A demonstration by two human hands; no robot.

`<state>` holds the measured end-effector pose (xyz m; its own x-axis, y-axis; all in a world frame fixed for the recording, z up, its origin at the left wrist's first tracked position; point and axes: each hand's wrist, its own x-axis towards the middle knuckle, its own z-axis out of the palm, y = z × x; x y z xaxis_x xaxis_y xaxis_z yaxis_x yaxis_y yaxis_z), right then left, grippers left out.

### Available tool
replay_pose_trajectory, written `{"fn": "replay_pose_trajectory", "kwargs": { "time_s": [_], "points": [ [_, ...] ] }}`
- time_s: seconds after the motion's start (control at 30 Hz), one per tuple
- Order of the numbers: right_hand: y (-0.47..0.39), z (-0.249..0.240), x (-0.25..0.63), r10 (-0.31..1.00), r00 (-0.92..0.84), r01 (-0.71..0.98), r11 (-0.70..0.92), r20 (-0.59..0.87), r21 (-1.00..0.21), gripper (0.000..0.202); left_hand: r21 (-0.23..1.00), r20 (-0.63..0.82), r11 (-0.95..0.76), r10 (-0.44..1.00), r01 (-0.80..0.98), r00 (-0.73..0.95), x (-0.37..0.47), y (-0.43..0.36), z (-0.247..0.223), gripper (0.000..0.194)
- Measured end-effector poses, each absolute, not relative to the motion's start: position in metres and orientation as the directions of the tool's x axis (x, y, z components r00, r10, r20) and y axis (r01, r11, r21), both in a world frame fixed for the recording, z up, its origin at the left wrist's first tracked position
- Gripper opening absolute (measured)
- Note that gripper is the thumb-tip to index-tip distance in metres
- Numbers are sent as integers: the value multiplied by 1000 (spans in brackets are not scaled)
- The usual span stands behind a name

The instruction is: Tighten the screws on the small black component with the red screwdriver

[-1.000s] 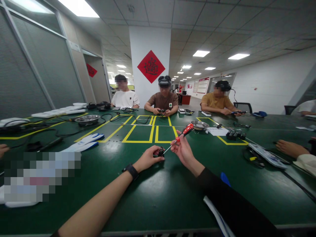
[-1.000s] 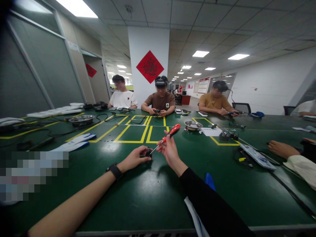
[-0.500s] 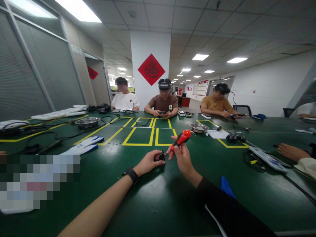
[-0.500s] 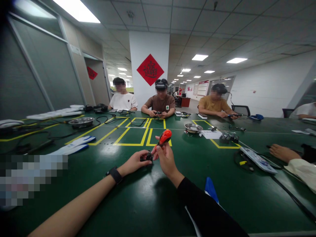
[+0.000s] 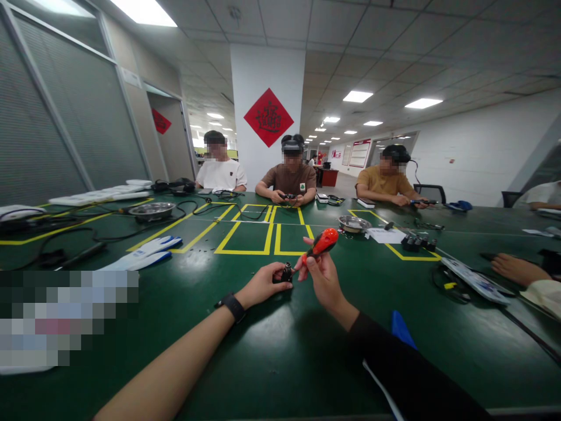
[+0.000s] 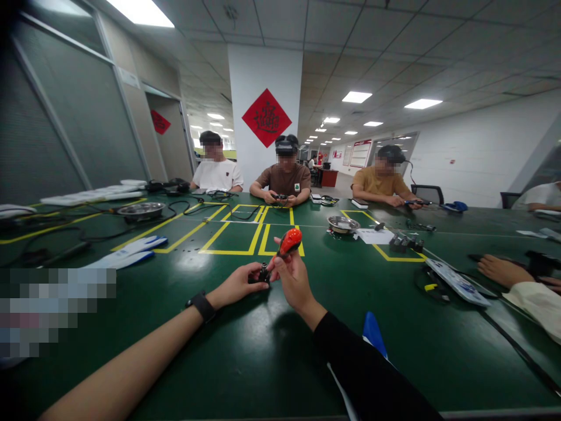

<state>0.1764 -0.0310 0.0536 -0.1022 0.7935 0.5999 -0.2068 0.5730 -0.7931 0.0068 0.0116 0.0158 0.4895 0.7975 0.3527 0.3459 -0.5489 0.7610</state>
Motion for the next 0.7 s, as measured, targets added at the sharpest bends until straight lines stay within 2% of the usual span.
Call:
{"fn": "replay_pose_trajectory", "kwargs": {
  "time_s": [0.53, 0.7],
  "points": [
    [-31, 53, 175, 794, -83, -219, 575, 602, -788, 39, 758, 328, -541, 798, 363, 505, 9, 5, 22, 26],
    [-33, 55, 174, 796, -75, -209, 576, 600, -790, 40, 707, 353, -577, 789, 408, 503, 8, 5, 25, 22]
  ]
}}
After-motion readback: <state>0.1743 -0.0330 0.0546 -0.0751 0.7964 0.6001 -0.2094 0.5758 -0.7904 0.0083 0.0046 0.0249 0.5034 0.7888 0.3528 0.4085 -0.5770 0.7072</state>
